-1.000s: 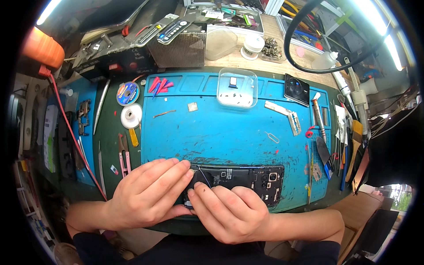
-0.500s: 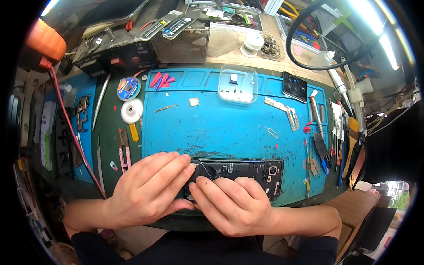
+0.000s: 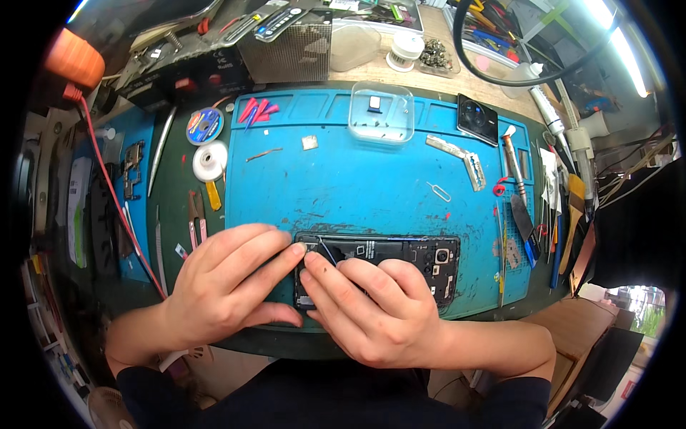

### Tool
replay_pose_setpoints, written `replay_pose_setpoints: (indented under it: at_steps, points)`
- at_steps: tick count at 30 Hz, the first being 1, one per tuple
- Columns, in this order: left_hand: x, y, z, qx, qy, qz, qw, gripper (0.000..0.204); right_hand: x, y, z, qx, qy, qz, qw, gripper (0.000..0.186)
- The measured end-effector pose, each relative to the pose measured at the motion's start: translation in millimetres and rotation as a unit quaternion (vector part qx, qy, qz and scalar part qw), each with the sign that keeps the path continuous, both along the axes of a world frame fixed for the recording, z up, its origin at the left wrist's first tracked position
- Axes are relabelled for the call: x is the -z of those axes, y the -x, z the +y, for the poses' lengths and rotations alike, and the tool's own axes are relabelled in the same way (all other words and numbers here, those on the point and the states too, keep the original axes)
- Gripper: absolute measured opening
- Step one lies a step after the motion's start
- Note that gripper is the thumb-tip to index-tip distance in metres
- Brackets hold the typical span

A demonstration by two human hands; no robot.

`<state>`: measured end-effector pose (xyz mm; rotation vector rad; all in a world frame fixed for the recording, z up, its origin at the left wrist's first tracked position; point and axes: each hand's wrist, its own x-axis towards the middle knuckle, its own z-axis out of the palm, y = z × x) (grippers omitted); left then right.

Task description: The person repairs a smartphone by connecting internal ribbon cables and securing components. They use a screwdriver to tighten screws on the motherboard and a metal spudger to adjust connectors. The person handles the battery and camera module, ensuring they are properly seated within the device chassis.

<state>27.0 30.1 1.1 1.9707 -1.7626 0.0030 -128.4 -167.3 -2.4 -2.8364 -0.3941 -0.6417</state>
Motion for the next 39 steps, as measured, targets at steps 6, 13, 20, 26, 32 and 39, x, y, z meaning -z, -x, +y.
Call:
replay_pose_setpoints:
  at_steps: [6, 13, 20, 26, 32, 39]
  points:
    - [-5, -18, 2, 0.026, -0.025, 0.119, 0.992, 0.059, -2, -1, -2, -0.010, 0.009, 0.007, 1.000, 0.038]
    - [-2, -19, 4, 0.041, -0.002, 0.118, 0.992, 0.050, -1, -1, -2, -0.012, -0.004, 0.007, 1.000, 0.042]
    - [2, -15, 6, 0.035, 0.002, 0.064, 0.997, 0.046, -2, -1, -2, -0.021, 0.007, 0.015, 1.000, 0.043]
    - [5, -15, 4, 0.043, 0.016, 0.008, 0.999, 0.048, -2, -2, -3, -0.027, -0.009, 0.024, 0.999, 0.038]
    - [-3, -8, 3, 0.037, 0.008, -0.005, 0.999, 0.044, -2, 4, -8, -0.060, -0.013, -0.022, 0.998, 0.038]
    - [-5, 3, 2, -0.003, 0.010, 0.029, 1.000, 0.042, 1, 8, -15, -0.093, 0.035, -0.042, 0.994, 0.038]
